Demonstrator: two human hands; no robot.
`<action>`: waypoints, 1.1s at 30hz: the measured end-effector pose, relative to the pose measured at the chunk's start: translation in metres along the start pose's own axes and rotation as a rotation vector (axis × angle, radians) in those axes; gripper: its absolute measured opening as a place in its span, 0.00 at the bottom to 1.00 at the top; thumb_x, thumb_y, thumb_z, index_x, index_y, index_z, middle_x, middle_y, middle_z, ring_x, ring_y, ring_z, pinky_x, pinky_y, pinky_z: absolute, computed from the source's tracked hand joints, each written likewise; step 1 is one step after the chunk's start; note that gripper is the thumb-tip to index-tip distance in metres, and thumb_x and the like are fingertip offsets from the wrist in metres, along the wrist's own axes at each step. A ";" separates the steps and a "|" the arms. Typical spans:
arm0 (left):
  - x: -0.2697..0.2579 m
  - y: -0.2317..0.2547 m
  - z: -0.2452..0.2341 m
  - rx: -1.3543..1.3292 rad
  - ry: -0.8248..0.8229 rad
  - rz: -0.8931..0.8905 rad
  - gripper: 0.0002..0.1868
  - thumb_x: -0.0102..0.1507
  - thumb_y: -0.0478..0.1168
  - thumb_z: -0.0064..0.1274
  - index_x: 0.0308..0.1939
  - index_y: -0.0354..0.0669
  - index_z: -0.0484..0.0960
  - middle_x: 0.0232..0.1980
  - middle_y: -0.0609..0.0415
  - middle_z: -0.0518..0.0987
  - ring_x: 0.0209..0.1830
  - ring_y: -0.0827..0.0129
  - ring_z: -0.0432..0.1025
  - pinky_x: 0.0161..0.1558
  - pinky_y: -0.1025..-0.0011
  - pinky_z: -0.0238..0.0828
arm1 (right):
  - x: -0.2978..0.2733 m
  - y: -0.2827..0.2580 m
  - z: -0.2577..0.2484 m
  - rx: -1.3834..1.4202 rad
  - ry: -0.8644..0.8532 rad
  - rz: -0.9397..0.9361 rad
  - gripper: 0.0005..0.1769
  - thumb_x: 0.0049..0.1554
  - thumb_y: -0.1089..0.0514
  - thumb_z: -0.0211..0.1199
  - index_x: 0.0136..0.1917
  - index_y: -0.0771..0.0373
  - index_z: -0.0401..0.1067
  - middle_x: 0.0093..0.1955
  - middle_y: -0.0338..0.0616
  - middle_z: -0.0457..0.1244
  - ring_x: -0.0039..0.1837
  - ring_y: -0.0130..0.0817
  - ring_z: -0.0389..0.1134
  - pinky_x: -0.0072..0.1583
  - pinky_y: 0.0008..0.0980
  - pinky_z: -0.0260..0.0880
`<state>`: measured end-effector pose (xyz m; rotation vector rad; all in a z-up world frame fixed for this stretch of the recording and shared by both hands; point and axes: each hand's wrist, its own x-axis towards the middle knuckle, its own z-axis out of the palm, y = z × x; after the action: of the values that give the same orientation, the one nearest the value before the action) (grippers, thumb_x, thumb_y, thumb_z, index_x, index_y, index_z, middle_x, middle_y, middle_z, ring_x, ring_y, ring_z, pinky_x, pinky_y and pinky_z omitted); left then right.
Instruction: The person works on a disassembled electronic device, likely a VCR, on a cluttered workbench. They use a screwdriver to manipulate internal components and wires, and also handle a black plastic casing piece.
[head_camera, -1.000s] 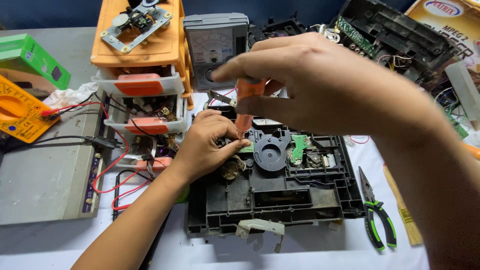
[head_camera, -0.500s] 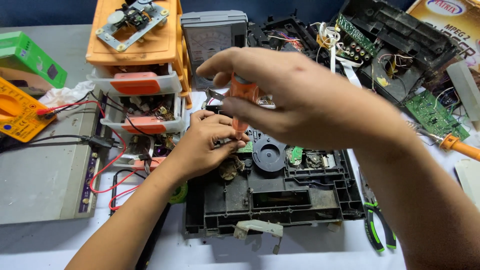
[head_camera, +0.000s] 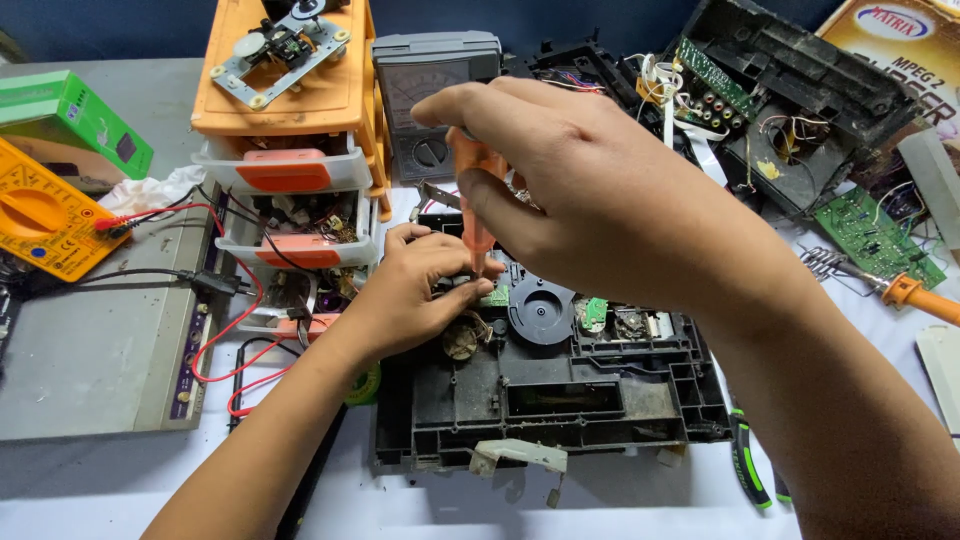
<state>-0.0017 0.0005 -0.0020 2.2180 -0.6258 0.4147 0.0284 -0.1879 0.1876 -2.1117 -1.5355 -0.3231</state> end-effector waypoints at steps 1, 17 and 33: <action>-0.003 -0.001 0.001 -0.041 -0.026 -0.001 0.04 0.65 0.45 0.60 0.35 0.56 0.83 0.48 0.74 0.86 0.51 0.83 0.76 0.65 0.62 0.43 | 0.001 -0.001 -0.002 0.062 -0.046 0.016 0.18 0.63 0.65 0.53 0.65 0.68 0.64 0.49 0.44 0.67 0.54 0.41 0.68 0.58 0.37 0.62; -0.005 0.002 0.005 0.033 0.020 0.027 0.07 0.64 0.45 0.62 0.46 0.61 0.86 0.49 0.71 0.85 0.50 0.78 0.76 0.60 0.65 0.46 | -0.012 0.004 0.024 0.137 0.156 0.221 0.37 0.61 0.62 0.74 0.73 0.56 0.53 0.41 0.36 0.61 0.39 0.31 0.55 0.50 0.25 0.62; -0.010 0.011 0.003 0.379 -0.040 -0.006 0.07 0.58 0.52 0.66 0.36 0.60 0.88 0.39 0.75 0.85 0.44 0.66 0.69 0.50 0.54 0.46 | -0.047 0.004 0.007 0.306 0.291 0.255 0.19 0.65 0.63 0.63 0.64 0.64 0.58 0.47 0.46 0.66 0.44 0.29 0.68 0.45 0.22 0.72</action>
<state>-0.0160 -0.0051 -0.0021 2.5916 -0.6000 0.5215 0.0155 -0.2238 0.1586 -1.8940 -1.0613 -0.2705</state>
